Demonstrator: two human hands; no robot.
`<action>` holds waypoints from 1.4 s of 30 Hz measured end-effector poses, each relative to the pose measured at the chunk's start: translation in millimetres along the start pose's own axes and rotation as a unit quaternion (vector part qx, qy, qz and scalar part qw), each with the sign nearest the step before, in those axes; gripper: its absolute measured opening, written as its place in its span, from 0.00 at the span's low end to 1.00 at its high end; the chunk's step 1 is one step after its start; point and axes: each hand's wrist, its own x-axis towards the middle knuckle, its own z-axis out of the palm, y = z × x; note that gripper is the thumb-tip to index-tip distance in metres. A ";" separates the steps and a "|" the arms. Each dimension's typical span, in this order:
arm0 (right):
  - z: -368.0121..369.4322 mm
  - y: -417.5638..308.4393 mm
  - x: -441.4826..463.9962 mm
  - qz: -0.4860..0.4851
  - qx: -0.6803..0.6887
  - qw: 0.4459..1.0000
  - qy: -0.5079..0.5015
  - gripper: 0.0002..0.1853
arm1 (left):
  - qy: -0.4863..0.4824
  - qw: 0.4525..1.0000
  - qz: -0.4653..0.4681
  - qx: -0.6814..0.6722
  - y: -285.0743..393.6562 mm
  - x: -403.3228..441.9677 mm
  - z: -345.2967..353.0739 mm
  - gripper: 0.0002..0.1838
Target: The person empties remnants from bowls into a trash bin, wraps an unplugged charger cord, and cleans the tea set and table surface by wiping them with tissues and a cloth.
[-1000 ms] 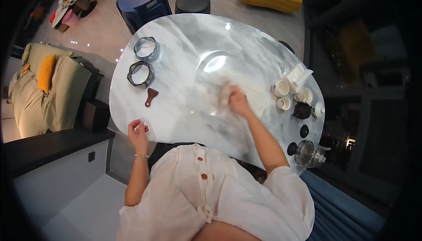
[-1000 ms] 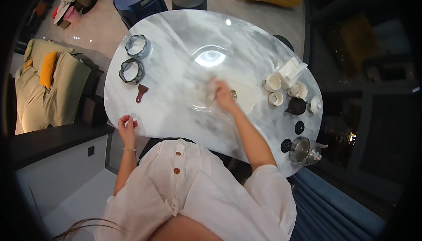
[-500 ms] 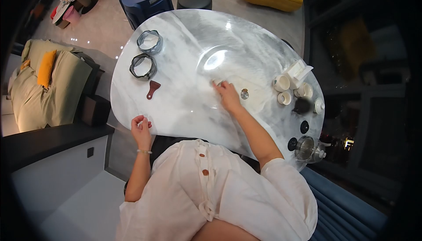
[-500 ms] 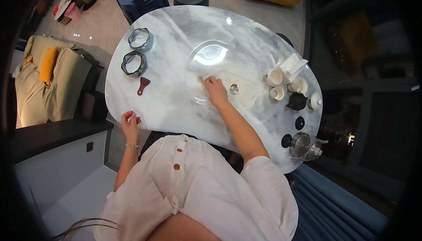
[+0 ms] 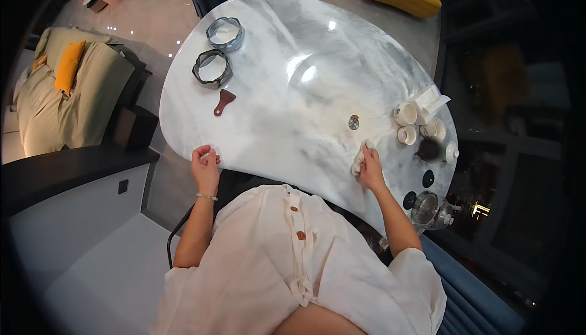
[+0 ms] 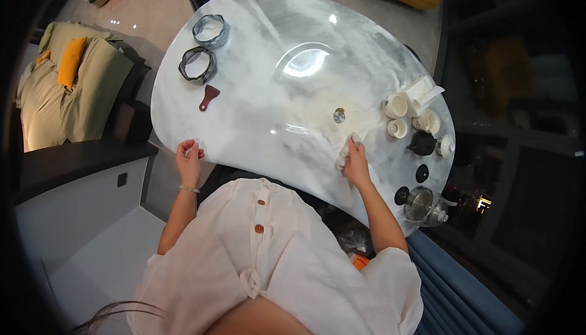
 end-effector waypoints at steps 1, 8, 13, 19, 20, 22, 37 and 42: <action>8.8 -17.3 7.6 -0.016 -0.009 1.000 0.003 0.33 | 0.004 1.000 0.000 -0.001 0.5 -1.0 -0.3 0.07; 55.1 -111.5 54.0 -0.053 -0.087 0.993 -0.062 0.33 | 0.007 1.000 -0.020 0.008 2.5 6.7 -15.1 0.08; 58.0 -135.7 55.3 -0.093 -0.009 0.995 -0.038 0.37 | 0.033 0.999 -0.033 0.017 -9.6 11.8 -35.4 0.08; 84.9 -163.6 70.7 -0.117 0.048 0.992 0.030 0.27 | 0.025 0.999 -0.040 -0.026 -8.5 17.0 -36.4 0.08; 91.1 -166.4 74.7 -0.113 0.063 0.990 0.050 0.26 | 0.027 0.998 -0.040 -0.029 -7.8 17.7 -35.2 0.08; 106.0 -179.0 85.5 -0.137 0.065 0.984 0.094 0.21 | 0.030 0.999 -0.042 -0.019 -5.7 19.1 -32.2 0.08; 48.1 -111.8 104.3 -0.037 0.150 0.985 0.078 0.06 | 0.021 1.000 0.005 -0.017 5.0 20.2 -34.7 0.07; 68.4 -145.9 120.7 -0.114 0.055 0.973 0.193 0.08 | 0.051 0.998 0.015 -0.027 9.9 10.8 -41.8 0.07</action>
